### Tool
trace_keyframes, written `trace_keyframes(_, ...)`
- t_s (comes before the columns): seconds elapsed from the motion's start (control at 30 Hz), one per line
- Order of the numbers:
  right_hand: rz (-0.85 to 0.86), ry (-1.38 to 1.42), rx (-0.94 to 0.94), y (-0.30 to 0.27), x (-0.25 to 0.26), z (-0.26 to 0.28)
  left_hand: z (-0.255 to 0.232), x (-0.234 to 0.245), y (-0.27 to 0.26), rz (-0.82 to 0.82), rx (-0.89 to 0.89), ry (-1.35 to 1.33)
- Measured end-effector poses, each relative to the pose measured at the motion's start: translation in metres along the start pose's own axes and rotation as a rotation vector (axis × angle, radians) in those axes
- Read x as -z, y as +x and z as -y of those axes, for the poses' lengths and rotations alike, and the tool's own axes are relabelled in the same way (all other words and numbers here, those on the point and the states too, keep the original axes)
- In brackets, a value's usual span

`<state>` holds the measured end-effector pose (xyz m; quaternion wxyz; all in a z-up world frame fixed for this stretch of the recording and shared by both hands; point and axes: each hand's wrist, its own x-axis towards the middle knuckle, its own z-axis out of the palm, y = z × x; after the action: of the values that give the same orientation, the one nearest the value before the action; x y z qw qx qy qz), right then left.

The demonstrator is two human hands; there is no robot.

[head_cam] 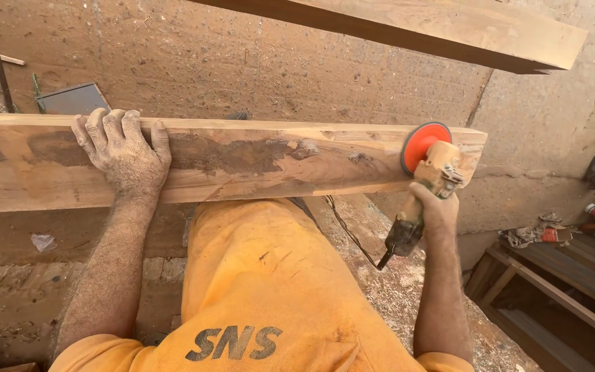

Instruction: The person sands a long wooden beam using a handheld power sander.

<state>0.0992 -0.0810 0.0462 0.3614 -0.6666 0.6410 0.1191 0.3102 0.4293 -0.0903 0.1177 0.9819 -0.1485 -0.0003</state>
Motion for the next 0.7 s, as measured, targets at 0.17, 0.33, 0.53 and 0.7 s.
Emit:
trace_keyframes(0.17,-0.103,0.081,-0.056,0.004,0.012,-0.012,0.003,-0.007,-0.002,-0.007,-0.024,0.040)
trace_keyframes(0.33,0.108,-0.089,-0.031,-0.082,-0.061,0.005,0.009,-0.017,-0.008,-0.021,-0.039,0.072)
trace_keyframes(0.53,0.218,-0.306,0.155,-0.098,-0.082,-0.018,0.014,-0.019,-0.007,0.017,-0.047,0.034)
trace_keyframes(0.7,-0.009,0.078,-0.094,-0.012,-0.001,-0.053,0.015,-0.024,-0.012,-0.004,-0.061,0.095)
